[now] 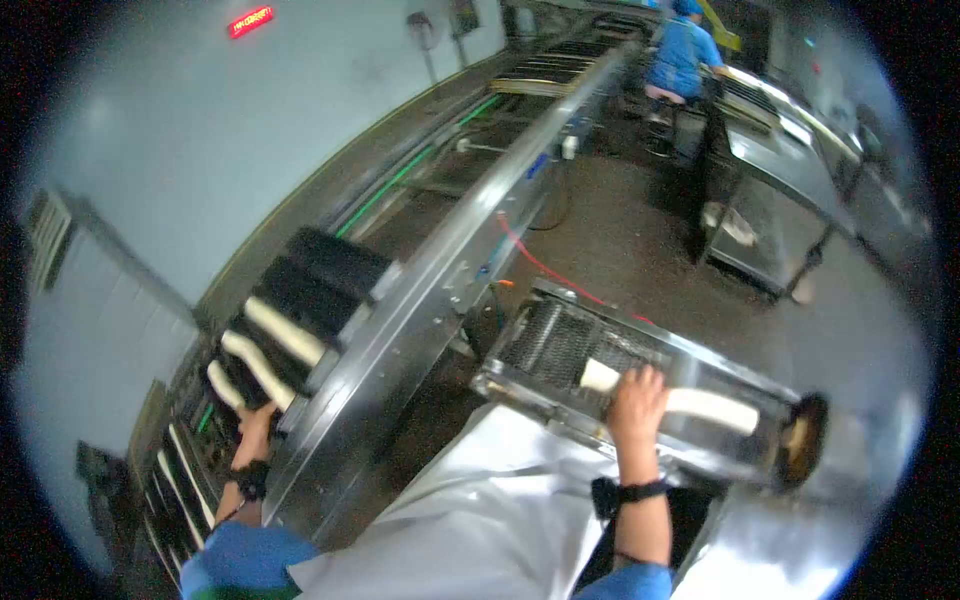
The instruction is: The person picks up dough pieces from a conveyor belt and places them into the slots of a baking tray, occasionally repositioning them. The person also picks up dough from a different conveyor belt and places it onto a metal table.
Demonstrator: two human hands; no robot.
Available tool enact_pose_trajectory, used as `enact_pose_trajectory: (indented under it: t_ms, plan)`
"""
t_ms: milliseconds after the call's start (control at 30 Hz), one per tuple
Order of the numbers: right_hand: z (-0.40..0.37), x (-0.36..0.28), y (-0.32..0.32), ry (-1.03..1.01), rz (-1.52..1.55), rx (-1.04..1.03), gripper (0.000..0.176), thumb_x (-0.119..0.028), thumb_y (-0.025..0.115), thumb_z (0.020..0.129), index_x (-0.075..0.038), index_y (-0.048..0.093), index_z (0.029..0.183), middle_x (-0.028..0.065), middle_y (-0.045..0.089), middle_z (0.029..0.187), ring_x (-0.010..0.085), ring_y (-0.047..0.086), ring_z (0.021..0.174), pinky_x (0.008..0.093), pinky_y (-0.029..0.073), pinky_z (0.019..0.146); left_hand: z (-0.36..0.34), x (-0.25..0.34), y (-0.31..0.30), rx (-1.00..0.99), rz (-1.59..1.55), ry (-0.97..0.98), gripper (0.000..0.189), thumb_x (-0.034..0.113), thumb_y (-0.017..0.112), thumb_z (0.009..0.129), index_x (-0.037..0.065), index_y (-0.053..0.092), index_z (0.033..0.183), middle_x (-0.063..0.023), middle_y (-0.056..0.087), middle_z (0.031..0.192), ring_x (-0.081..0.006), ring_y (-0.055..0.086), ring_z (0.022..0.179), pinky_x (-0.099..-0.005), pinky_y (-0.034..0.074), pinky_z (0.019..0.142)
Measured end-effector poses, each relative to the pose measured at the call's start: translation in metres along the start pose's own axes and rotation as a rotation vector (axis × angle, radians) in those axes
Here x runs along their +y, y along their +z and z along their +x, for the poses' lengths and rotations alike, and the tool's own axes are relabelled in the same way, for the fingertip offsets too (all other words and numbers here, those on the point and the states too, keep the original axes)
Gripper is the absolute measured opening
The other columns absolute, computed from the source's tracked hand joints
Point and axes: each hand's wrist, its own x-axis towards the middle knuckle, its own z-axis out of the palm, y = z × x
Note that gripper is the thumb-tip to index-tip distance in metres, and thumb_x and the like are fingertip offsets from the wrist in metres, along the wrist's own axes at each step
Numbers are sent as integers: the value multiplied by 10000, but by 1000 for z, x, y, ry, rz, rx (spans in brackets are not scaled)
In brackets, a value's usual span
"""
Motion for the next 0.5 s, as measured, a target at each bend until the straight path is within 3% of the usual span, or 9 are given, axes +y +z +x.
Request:
enact_pose_trajectory:
  t_ms: [100, 167, 200, 233, 267, 333, 400, 433, 500]
  plan:
    - [-5, -18, -17, -27, 124, -47, 413, -110, 726, 720, -56, 592, 1107, 181, 539, 1252, 364, 498, 1201, 491, 424, 984, -25, 35, -2, -84, -40, -29, 1117, 266, 845, 652, -41, 167, 1486, -356, 392, 1379, -442, 395, 1296, -414, 347, 1096]
    - [5, -14, -21, -89, 408, 29, 381, -81, 760, 659, -21, 593, 995, 164, 586, 1024, 377, 587, 984, 464, 500, 816, -37, 60, 4, -126, 58, -85, 1225, 283, 847, 627, -27, 62, 1515, -362, 308, 1420, -428, 416, 1282, -382, 384, 1067]
    - [15, -11, -28, -107, 533, 42, 395, -81, 779, 681, -24, 610, 1034, 229, 596, 1043, 398, 584, 983, 453, 498, 823, -34, 63, 10, -145, 48, -69, 1244, 279, 844, 620, -28, 38, 1517, -358, 300, 1424, -421, 422, 1280, -374, 393, 1059]
    - [31, -1, -14, -183, 706, 271, 399, -57, 766, 690, -16, 607, 1053, 195, 629, 1017, 341, 615, 947, 412, 500, 829, -33, 64, 16, -167, 36, -50, 1264, 274, 842, 614, -29, 14, 1519, -354, 292, 1428, -414, 427, 1278, -366, 401, 1052]
    - [37, -16, -70, -80, 953, 96, 381, -28, 739, 716, -17, 607, 1073, 129, 657, 998, 256, 631, 938, 357, 497, 828, -38, 70, 20, -192, -52, -36, 1254, 263, 838, 612, -36, 22, 1516, -352, 299, 1426, -412, 428, 1279, -365, 402, 1051]
    - [54, -29, -126, -84, 1411, 99, 342, -72, 735, 773, -16, 607, 1085, 67, 653, 992, 175, 622, 942, 336, 493, 842, -40, 79, 31, -204, -131, -37, 1225, 254, 833, 616, -34, 53, 1516, -344, 322, 1414, -411, 432, 1277, -367, 417, 1037]
    - [63, -50, -175, -157, 1740, 110, 456, -194, 737, 840, 18, 548, 1198, 96, 634, 1103, 190, 616, 986, 341, 503, 856, -29, 79, 53, -187, -191, 6, 1207, 248, 832, 614, -18, 81, 1521, -344, 325, 1414, -416, 433, 1271, -381, 434, 1019]
    - [67, -64, -199, -367, 1836, 122, 520, -185, 713, 868, 20, 497, 1295, 130, 615, 1172, 219, 615, 1029, 365, 520, 853, -25, 80, 59, -204, -258, 21, 1207, 249, 834, 613, -13, 85, 1522, -345, 324, 1415, -419, 434, 1269, -387, 437, 1018]
    - [73, -92, -230, -576, 2042, 16, 585, -109, 649, 883, 32, 397, 1391, 192, 521, 1337, 296, 562, 1199, 420, 467, 1046, -29, 83, 70, -196, -309, 85, 1164, 256, 823, 636, -43, 114, 1509, -364, 299, 1427, -433, 389, 1301, -398, 335, 1097]
